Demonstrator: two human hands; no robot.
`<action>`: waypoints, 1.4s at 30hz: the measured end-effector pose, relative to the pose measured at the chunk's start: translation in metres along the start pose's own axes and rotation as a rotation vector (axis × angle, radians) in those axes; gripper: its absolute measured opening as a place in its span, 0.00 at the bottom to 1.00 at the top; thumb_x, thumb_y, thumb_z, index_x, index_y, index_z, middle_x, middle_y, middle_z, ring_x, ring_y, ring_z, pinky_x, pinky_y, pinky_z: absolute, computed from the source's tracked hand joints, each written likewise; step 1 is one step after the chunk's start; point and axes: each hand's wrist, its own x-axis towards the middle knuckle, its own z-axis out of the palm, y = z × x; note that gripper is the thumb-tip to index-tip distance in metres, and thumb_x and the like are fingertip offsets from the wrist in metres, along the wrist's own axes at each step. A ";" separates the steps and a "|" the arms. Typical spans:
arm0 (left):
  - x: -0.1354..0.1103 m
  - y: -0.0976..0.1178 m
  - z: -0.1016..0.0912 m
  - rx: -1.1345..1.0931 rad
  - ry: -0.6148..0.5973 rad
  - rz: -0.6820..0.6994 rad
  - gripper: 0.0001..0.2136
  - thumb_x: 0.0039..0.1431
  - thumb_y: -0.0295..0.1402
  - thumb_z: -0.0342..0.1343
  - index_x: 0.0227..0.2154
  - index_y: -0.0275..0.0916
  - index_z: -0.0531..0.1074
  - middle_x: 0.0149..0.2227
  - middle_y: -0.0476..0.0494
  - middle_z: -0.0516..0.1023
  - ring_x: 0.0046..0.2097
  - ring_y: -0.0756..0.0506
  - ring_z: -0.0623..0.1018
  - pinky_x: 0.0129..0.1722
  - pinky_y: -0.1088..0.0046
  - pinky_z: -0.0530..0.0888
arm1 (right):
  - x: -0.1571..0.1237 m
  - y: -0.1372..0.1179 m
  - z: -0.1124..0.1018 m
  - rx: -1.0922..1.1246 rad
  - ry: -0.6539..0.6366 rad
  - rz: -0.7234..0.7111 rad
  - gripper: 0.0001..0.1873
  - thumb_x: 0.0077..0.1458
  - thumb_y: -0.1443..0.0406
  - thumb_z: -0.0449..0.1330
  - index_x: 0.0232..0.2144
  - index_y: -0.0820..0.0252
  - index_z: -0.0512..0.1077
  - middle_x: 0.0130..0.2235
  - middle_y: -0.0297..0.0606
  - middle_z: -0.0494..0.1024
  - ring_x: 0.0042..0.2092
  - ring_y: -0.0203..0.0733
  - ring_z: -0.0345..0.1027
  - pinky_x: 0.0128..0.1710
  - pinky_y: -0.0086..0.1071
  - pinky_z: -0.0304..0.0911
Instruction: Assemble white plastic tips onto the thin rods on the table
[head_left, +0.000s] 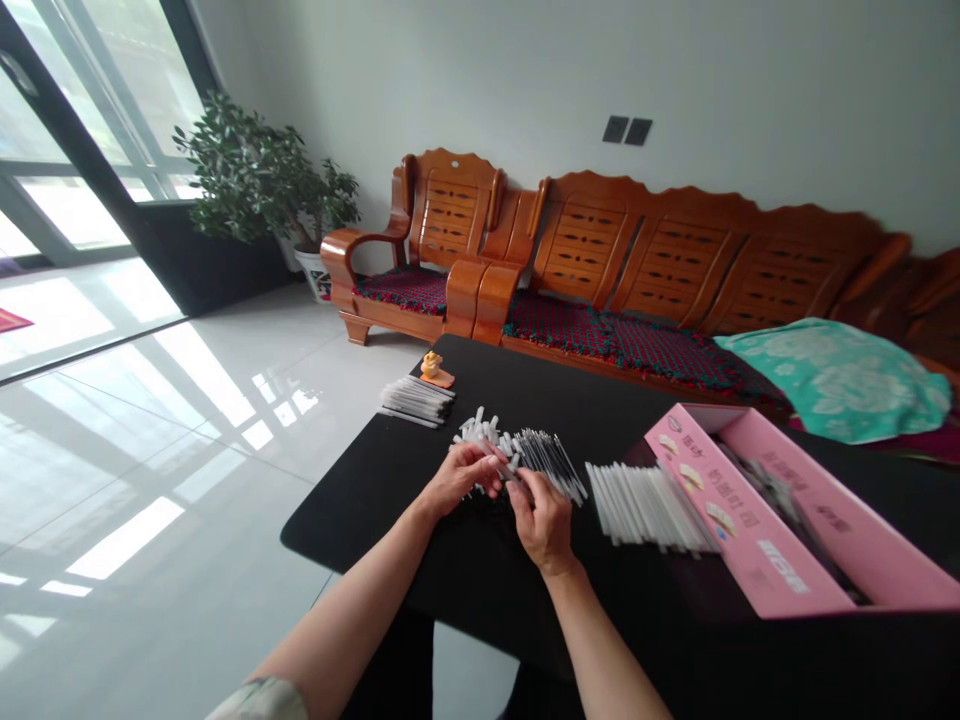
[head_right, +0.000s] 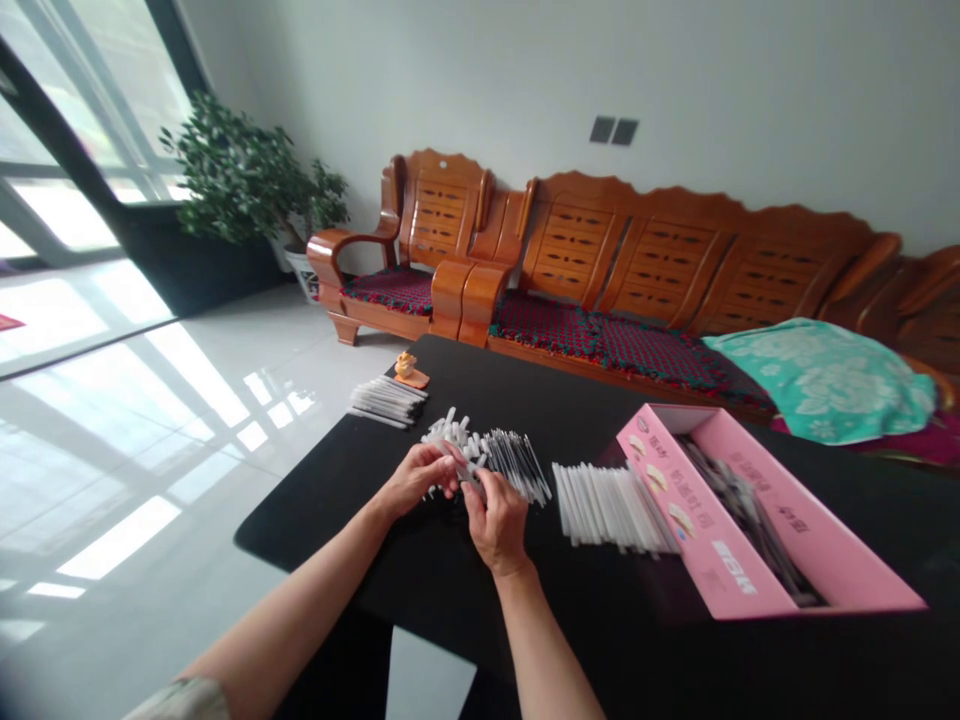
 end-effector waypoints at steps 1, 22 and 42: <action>0.000 0.000 0.001 0.004 -0.002 0.000 0.17 0.52 0.43 0.65 0.36 0.33 0.77 0.28 0.43 0.76 0.26 0.48 0.75 0.25 0.73 0.74 | 0.000 -0.002 0.001 0.019 -0.030 0.006 0.13 0.64 0.62 0.51 0.41 0.62 0.74 0.34 0.43 0.78 0.35 0.42 0.72 0.37 0.33 0.65; -0.001 0.004 -0.005 -0.081 0.021 -0.045 0.19 0.52 0.46 0.64 0.36 0.32 0.77 0.29 0.42 0.75 0.24 0.52 0.71 0.22 0.78 0.67 | 0.008 -0.030 -0.003 1.397 -0.515 0.964 0.21 0.56 0.50 0.60 0.37 0.65 0.74 0.17 0.27 0.69 0.12 0.25 0.47 0.11 0.22 0.42; 0.004 -0.001 -0.014 -0.096 0.082 -0.033 0.16 0.54 0.45 0.63 0.30 0.33 0.76 0.20 0.48 0.72 0.18 0.55 0.66 0.20 0.79 0.63 | 0.012 -0.051 0.009 0.851 -0.337 0.825 0.25 0.57 0.45 0.53 0.33 0.62 0.72 0.16 0.26 0.61 0.15 0.28 0.47 0.15 0.25 0.44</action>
